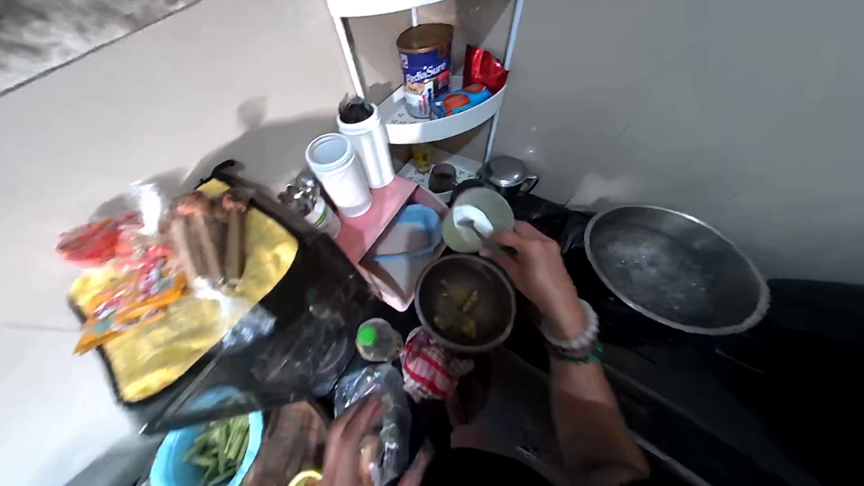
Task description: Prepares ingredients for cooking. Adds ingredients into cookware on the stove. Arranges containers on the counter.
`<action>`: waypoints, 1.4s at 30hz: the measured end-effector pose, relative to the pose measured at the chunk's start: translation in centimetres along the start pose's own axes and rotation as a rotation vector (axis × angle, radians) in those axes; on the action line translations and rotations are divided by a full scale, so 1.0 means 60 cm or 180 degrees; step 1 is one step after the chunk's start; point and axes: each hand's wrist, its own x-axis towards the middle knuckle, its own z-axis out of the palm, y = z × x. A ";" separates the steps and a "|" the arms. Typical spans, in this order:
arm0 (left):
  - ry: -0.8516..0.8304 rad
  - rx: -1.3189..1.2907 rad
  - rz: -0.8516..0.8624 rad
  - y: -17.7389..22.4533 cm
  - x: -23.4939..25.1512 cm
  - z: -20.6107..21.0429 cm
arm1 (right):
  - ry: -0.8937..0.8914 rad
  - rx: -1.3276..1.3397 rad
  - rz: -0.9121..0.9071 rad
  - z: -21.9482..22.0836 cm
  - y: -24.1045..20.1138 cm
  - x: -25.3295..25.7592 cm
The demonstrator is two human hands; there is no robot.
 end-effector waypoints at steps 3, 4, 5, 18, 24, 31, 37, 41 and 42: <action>-0.0317 0.0063 0.0343 -0.041 0.033 0.058 | -0.0479 0.0137 -0.0099 -0.034 -0.065 -0.135; -0.0357 0.0075 0.0430 -0.057 0.036 0.079 | -0.0613 0.0232 -0.0121 -0.041 -0.090 -0.179; -0.0342 0.0141 0.0525 -0.073 0.035 0.099 | -0.0720 0.0328 -0.0145 -0.044 -0.114 -0.222; -0.0218 -0.0481 0.0391 -0.099 -0.124 0.148 | -0.0451 0.0660 -0.0226 -0.064 -0.210 -0.485; -0.0012 -0.0471 0.0422 -0.095 -0.134 0.165 | -0.0617 0.0757 -0.0652 -0.103 -0.158 -0.457; 0.0259 -0.0278 0.0459 -0.072 -0.128 0.198 | -0.0683 0.0202 -0.1243 -0.143 -0.113 -0.413; 0.0289 -0.0137 0.0509 -0.059 -0.119 0.220 | -0.0774 0.0343 -0.1445 -0.152 -0.086 -0.393; 0.0264 0.0004 0.0608 -0.060 -0.119 0.230 | -0.0613 0.0755 -0.1015 -0.140 -0.080 -0.397; 0.0248 0.0032 0.0605 -0.061 -0.118 0.232 | -0.0586 0.0834 -0.0870 -0.138 -0.079 -0.398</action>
